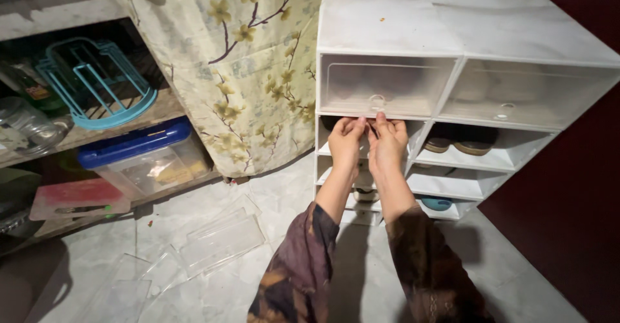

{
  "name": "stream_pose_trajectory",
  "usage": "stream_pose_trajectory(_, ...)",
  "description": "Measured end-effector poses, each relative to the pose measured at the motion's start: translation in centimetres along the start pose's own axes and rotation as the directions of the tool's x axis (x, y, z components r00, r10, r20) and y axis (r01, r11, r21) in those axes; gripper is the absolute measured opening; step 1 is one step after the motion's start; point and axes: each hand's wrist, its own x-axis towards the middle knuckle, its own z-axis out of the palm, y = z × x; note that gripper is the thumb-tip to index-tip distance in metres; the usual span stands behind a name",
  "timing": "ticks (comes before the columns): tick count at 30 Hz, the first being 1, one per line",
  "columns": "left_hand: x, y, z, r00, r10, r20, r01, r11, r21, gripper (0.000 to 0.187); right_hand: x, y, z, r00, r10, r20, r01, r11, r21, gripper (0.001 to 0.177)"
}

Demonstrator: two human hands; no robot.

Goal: The person assembles a modular shoe cabinet by inserting clear plastic drawer fronts into the white frame. They pick up each drawer front from the floor, align it with the frame, and push it into place, repeating this for multiple compartments.

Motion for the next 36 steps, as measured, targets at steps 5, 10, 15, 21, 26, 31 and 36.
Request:
stream_pose_trajectory(5,1.8,-2.3,0.8,0.998,-0.057,-0.041,0.050,0.985,-0.165,0.021,0.2,0.2,0.1,0.999,-0.031,0.007,0.031,0.999,-0.023,0.022)
stream_pose_trajectory(10,1.7,-2.6,1.1,0.995,-0.077,-0.069,0.058,0.968,-0.242,0.018,0.5,1.3,0.2,0.995,-0.096,0.003,0.096,0.995,-0.016,0.022)
stream_pose_trajectory(15,1.3,-1.6,1.4,0.992,-0.060,-0.111,0.032,0.970,-0.240,0.021,1.1,2.3,0.5,0.985,-0.173,-0.023,0.173,0.985,-0.010,0.020)
stream_pose_trajectory(21,0.9,-0.7,1.3,0.995,-0.055,-0.079,0.033,0.968,-0.250,0.020,0.8,2.3,0.6,0.981,-0.194,-0.011,0.194,0.981,-0.008,0.023)
stream_pose_trajectory(26,1.1,-0.9,0.7,1.000,-0.009,-0.028,0.005,0.990,-0.141,0.022,0.6,1.3,0.3,0.991,-0.137,0.000,0.137,0.990,-0.032,0.024)
stream_pose_trajectory(31,1.2,-1.8,0.2,0.999,0.051,-0.002,-0.052,0.998,-0.022,0.026,-0.1,0.0,0.1,0.998,-0.055,-0.006,0.054,0.997,-0.061,0.021)
stream_pose_trajectory(36,-0.7,-2.4,-1.3,0.999,0.007,-0.041,-0.003,0.996,0.094,0.029,-2.3,-1.6,-0.4,0.995,0.100,-0.012,-0.101,0.983,-0.155,0.021)
